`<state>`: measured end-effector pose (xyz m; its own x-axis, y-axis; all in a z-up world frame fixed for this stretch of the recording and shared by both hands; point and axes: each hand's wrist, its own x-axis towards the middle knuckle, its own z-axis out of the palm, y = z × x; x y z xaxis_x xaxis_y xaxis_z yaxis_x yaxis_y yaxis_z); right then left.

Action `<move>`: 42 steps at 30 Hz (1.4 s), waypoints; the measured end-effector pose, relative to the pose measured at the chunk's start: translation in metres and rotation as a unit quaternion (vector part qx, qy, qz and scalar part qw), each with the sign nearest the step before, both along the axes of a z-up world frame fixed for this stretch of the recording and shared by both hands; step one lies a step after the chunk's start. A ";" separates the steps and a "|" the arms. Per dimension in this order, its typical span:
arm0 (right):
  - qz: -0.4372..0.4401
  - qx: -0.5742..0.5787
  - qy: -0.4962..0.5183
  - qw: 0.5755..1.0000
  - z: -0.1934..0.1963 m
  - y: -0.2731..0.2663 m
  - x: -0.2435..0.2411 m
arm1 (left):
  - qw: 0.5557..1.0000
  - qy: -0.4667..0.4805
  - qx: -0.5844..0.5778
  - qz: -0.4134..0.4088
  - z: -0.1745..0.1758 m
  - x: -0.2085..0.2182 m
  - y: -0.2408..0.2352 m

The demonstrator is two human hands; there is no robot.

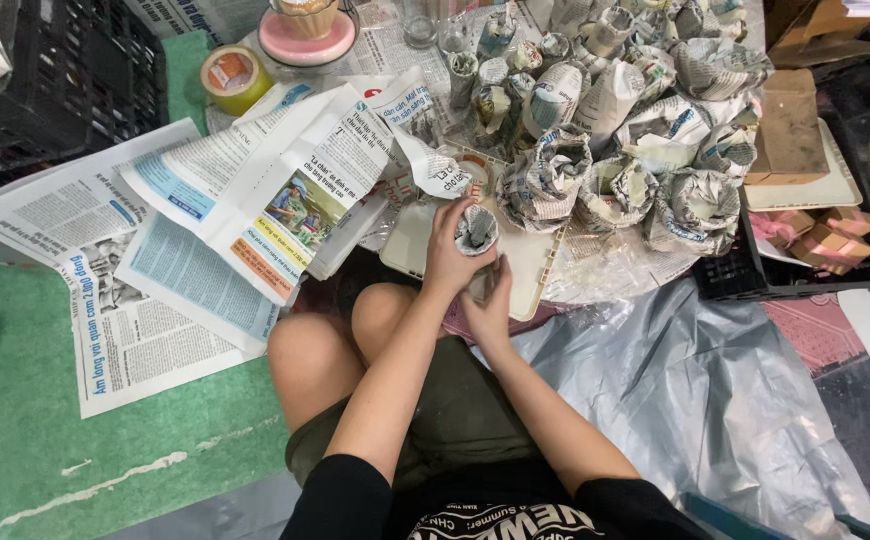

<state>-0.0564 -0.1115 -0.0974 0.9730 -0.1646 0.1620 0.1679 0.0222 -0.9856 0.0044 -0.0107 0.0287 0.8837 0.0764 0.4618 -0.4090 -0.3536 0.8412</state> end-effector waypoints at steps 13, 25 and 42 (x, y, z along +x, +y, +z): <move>-0.012 -0.096 -0.073 0.993 0.077 0.024 0.015 | 0.999 0.012 0.011 0.036 0.001 -0.002 -0.006; -0.048 0.209 -0.016 0.977 -0.036 0.028 0.062 | 0.994 -0.011 -0.005 0.107 0.026 -0.023 -0.031; -0.007 0.482 0.036 0.876 0.062 -0.090 0.005 | 0.996 -0.025 -0.059 0.057 0.073 -0.083 -0.122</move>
